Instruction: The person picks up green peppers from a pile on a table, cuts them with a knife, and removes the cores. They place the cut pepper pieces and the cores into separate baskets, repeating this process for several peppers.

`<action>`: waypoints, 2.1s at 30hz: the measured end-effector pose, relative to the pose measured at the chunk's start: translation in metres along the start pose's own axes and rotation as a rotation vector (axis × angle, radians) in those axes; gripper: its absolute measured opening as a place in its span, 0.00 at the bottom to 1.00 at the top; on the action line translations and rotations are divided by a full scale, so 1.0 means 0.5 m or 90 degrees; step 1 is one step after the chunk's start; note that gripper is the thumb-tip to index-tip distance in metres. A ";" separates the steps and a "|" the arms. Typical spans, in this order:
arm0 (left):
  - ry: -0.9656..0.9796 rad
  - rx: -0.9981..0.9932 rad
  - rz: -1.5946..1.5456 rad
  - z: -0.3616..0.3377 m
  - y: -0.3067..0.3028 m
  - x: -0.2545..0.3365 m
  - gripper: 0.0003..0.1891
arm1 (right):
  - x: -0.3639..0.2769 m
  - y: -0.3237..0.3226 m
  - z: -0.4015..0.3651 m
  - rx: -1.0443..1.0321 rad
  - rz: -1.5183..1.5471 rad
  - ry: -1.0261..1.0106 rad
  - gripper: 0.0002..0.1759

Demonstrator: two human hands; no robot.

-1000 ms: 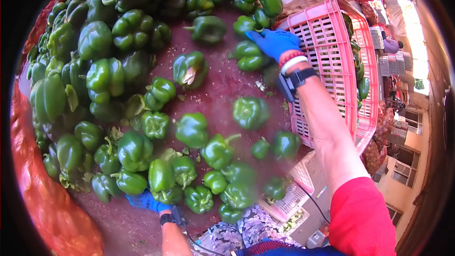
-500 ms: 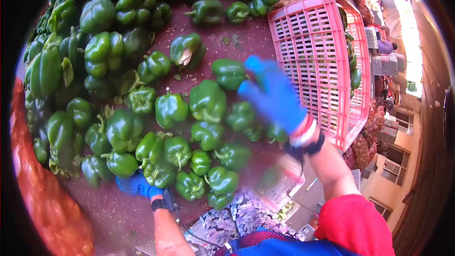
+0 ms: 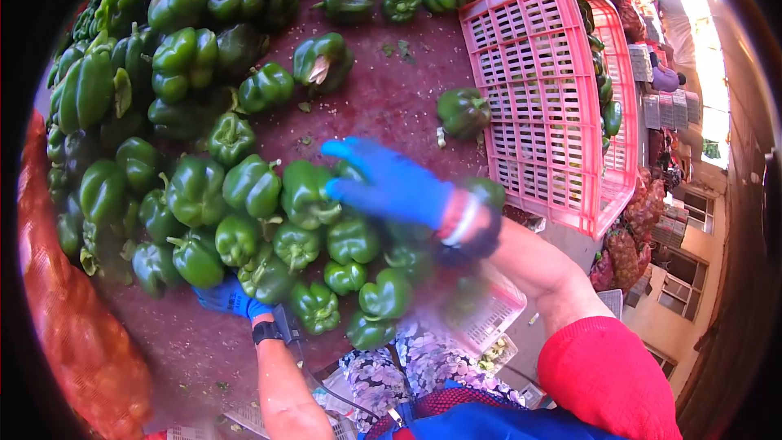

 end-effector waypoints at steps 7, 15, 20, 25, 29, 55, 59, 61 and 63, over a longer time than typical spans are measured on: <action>0.018 -0.004 -0.005 -0.004 -0.007 0.013 0.34 | 0.348 -0.255 0.036 0.273 0.014 0.324 0.47; 0.031 -0.036 -0.017 0.000 -0.020 0.007 0.33 | 0.277 -0.188 -0.191 0.219 0.328 0.338 0.47; 0.048 -0.039 -0.029 0.026 -0.030 0.016 0.33 | 0.473 -0.069 -0.342 0.391 0.235 0.507 0.43; 0.061 -0.049 -0.077 0.050 -0.041 0.030 0.33 | 0.379 -0.024 -0.304 0.336 0.164 0.369 0.40; 0.073 -0.107 -0.145 0.057 -0.042 0.009 0.33 | 0.240 -0.065 -0.306 0.151 0.050 0.200 0.36; 0.160 -0.388 -0.385 1.067 -0.262 0.034 0.24 | 0.193 -0.026 0.337 0.642 -0.477 0.466 0.37; 0.261 -0.272 0.033 1.120 -0.224 0.052 0.48 | 0.190 -0.026 0.336 0.618 -0.464 0.468 0.38; 0.246 -0.252 0.110 1.095 -0.261 0.093 0.58 | 0.189 -0.029 0.337 0.619 -0.454 0.470 0.38; 0.223 -0.341 -0.065 1.097 -0.233 0.067 0.58 | 0.189 -0.027 0.335 0.618 -0.450 0.473 0.38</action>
Point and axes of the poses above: each hand's wrist, its own z-axis towards the middle knuckle, its own y-axis out of the palm, x = y × z, the point moved 6 cm from there along z, towards the middle knuckle, and after that the axes turned 14 degrees about y, right-handed, at the moved point
